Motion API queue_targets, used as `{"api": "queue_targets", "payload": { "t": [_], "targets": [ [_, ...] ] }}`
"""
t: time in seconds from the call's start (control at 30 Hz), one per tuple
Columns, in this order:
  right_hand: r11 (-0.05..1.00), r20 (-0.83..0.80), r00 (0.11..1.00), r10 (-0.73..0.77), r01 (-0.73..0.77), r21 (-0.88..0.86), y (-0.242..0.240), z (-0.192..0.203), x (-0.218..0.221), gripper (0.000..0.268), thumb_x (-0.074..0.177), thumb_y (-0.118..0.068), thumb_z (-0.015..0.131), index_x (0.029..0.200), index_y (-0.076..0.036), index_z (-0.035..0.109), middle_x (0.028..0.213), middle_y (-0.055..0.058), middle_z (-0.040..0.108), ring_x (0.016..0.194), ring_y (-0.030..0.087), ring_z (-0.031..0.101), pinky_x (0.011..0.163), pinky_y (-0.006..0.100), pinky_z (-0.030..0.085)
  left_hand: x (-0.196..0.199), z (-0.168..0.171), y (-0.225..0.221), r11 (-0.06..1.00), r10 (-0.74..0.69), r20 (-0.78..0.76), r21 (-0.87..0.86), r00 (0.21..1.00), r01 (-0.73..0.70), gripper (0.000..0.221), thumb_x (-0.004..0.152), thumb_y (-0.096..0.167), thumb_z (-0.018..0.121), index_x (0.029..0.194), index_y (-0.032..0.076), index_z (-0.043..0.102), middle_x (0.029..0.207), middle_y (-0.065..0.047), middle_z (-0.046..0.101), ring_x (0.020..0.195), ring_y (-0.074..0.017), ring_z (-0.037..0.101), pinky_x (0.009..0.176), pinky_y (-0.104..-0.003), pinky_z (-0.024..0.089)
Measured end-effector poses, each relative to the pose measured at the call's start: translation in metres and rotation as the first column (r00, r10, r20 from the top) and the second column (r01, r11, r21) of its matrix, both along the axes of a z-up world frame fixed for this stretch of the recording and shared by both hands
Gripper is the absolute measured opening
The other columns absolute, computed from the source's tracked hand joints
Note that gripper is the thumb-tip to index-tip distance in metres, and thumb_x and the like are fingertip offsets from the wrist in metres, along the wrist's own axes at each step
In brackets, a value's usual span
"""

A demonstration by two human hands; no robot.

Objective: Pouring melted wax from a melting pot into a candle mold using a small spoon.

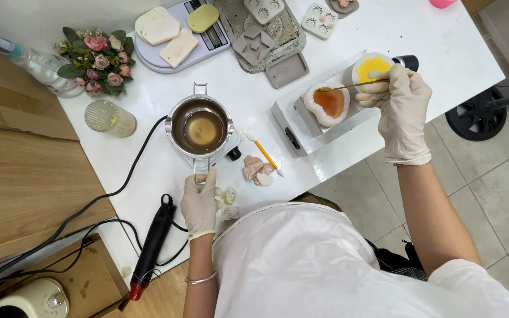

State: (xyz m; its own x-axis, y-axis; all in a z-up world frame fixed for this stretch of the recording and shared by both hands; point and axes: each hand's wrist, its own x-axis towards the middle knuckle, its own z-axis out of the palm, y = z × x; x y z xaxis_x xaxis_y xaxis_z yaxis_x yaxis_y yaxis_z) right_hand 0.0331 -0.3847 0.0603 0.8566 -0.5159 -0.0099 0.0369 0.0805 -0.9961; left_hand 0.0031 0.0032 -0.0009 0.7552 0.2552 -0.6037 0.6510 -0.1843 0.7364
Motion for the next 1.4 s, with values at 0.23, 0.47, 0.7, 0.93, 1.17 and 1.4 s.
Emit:
{"api": "queue_targets", "payload": {
  "t": [0.23,0.47,0.7,0.93,1.17,1.4],
  "targets": [
    [0.996,0.034,0.999,-0.013,0.015,-0.083,0.009,0.023,-0.012,0.036,0.118,-0.026,0.050,0.107,0.006,0.062,0.083,0.018,0.072,0.068,0.022,0.071,0.061,0.031,0.062,0.000,0.003,-0.001,1.000,-0.004,-0.001,0.029,1.000,0.004,0.032,0.093,0.036,0.071,0.099,0.005,0.064,0.069,-0.005,0.067,0.047,-0.0099,0.055,0.046,-0.026,0.045],
    [0.993,0.107,0.988,0.111,-0.114,0.021,0.064,0.032,-0.007,0.035,0.118,-0.026,0.048,0.106,0.004,0.064,0.081,0.015,0.070,0.063,0.018,0.067,0.056,0.031,0.058,0.000,0.003,-0.001,0.997,-0.032,-0.005,0.076,0.999,0.033,0.035,0.093,0.041,0.071,0.099,0.007,0.064,0.069,-0.005,0.070,0.050,-0.0120,0.060,0.049,-0.027,0.047],
    [0.859,-0.161,0.844,0.512,-0.506,0.083,0.142,-0.031,0.038,0.039,0.110,-0.032,0.045,0.119,-0.001,0.066,0.096,0.009,0.074,0.072,0.012,0.068,0.061,0.023,0.054,-0.002,0.004,-0.002,0.973,-0.135,-0.003,0.189,0.991,0.133,0.034,0.094,0.044,0.067,0.101,0.011,0.062,0.072,-0.006,0.073,0.058,-0.0189,0.067,0.059,-0.035,0.052],
    [0.815,-0.328,0.751,0.574,-0.563,0.137,0.159,-0.094,0.066,0.040,0.109,-0.033,0.043,0.116,-0.001,0.066,0.092,0.007,0.072,0.068,0.009,0.065,0.059,0.021,0.053,-0.005,-0.014,-0.002,0.902,-0.263,0.032,0.363,0.964,0.234,0.033,0.095,0.045,0.065,0.105,0.014,0.059,0.077,-0.007,0.073,0.072,-0.0293,0.072,0.070,-0.042,0.053],
    [0.827,-0.297,0.775,0.558,-0.488,0.279,0.154,-0.125,0.068,0.044,0.110,-0.036,0.042,0.113,0.002,0.065,0.086,0.010,0.071,0.066,0.015,0.066,0.059,0.028,0.056,-0.009,-0.028,-0.003,0.835,-0.351,0.067,0.475,0.934,0.280,0.031,0.096,0.042,0.064,0.110,0.015,0.056,0.081,-0.007,0.075,0.077,-0.0327,0.071,0.069,-0.045,0.052],
    [0.765,-0.170,0.798,0.578,-0.457,0.454,0.152,-0.114,0.060,0.047,0.110,-0.034,0.042,0.115,0.007,0.063,0.088,0.015,0.071,0.075,0.021,0.070,0.070,0.032,0.060,-0.003,-0.004,-0.005,0.913,-0.247,-0.016,0.329,0.969,0.239,0.033,0.095,0.044,0.063,0.108,0.015,0.058,0.080,-0.007,0.074,0.073,-0.0296,0.073,0.070,-0.042,0.055]
  ]
}}
